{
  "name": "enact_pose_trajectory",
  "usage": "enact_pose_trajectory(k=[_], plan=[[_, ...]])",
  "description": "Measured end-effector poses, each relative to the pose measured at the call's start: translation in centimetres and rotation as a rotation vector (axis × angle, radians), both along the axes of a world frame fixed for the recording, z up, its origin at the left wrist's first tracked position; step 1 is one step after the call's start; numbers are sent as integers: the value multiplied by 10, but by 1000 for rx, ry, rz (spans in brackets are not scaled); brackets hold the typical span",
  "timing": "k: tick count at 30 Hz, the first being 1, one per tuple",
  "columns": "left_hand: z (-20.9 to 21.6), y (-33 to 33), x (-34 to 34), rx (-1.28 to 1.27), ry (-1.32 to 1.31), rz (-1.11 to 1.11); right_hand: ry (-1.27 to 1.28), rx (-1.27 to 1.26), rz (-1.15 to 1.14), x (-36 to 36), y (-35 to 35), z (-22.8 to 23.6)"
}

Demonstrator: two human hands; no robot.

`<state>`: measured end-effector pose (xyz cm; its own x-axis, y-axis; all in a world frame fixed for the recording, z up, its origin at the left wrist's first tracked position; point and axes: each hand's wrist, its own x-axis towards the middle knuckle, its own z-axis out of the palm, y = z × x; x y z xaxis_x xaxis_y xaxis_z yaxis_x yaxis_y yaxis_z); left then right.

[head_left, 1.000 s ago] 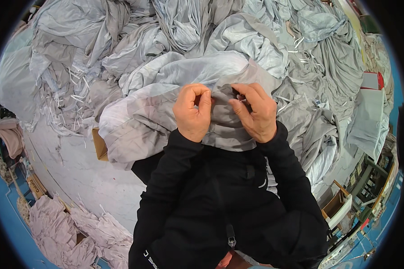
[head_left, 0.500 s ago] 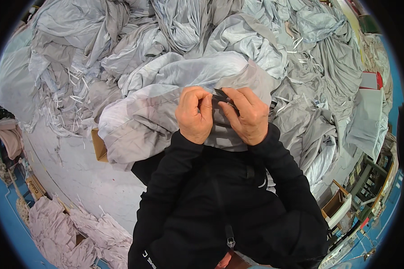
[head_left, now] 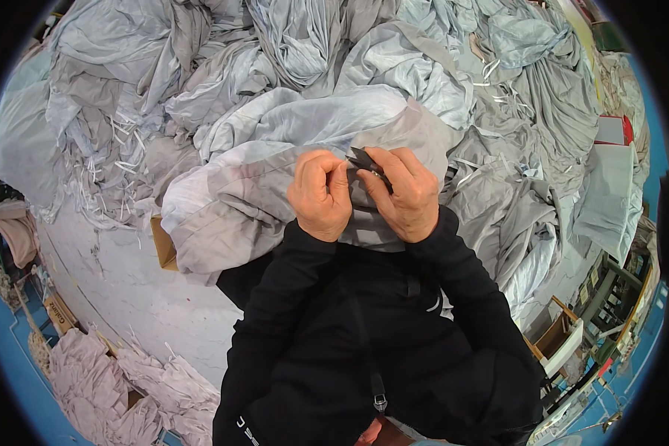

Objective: Inspecting and clipping loose threads on a large white fabric piece using a nipper tool.

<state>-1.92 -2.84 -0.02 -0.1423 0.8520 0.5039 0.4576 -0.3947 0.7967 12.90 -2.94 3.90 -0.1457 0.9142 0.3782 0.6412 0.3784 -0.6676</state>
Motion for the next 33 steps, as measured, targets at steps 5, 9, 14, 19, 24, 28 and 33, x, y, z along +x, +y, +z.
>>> enact_pose_trajectory(k=[5, 9, 14, 19, 24, 28, 33], plan=[[-1, -2, 1, -4, 11, -10, 17, 0, -6, 0, 0, -2], [-1, -2, 1, 22, 32, -10, 24, 25, 5, 0, 0, -6], [-4, -2, 1, 31, 31, -8, 43, 10, 6, 0, 0, -7], [-7, -5, -2, -7, 6, -10, 63, -52, 22, 3, 0, -2], [-7, -9, -3, -320, -524, -77, 12, -18, 49, 5, 0, 1], [-10, -8, -3, -311, -525, -67, -51, 0, 81, 4, 0, 9], [-10, -8, -4, -282, -487, -61, -174, 35, 104, 2, 4, 15]])
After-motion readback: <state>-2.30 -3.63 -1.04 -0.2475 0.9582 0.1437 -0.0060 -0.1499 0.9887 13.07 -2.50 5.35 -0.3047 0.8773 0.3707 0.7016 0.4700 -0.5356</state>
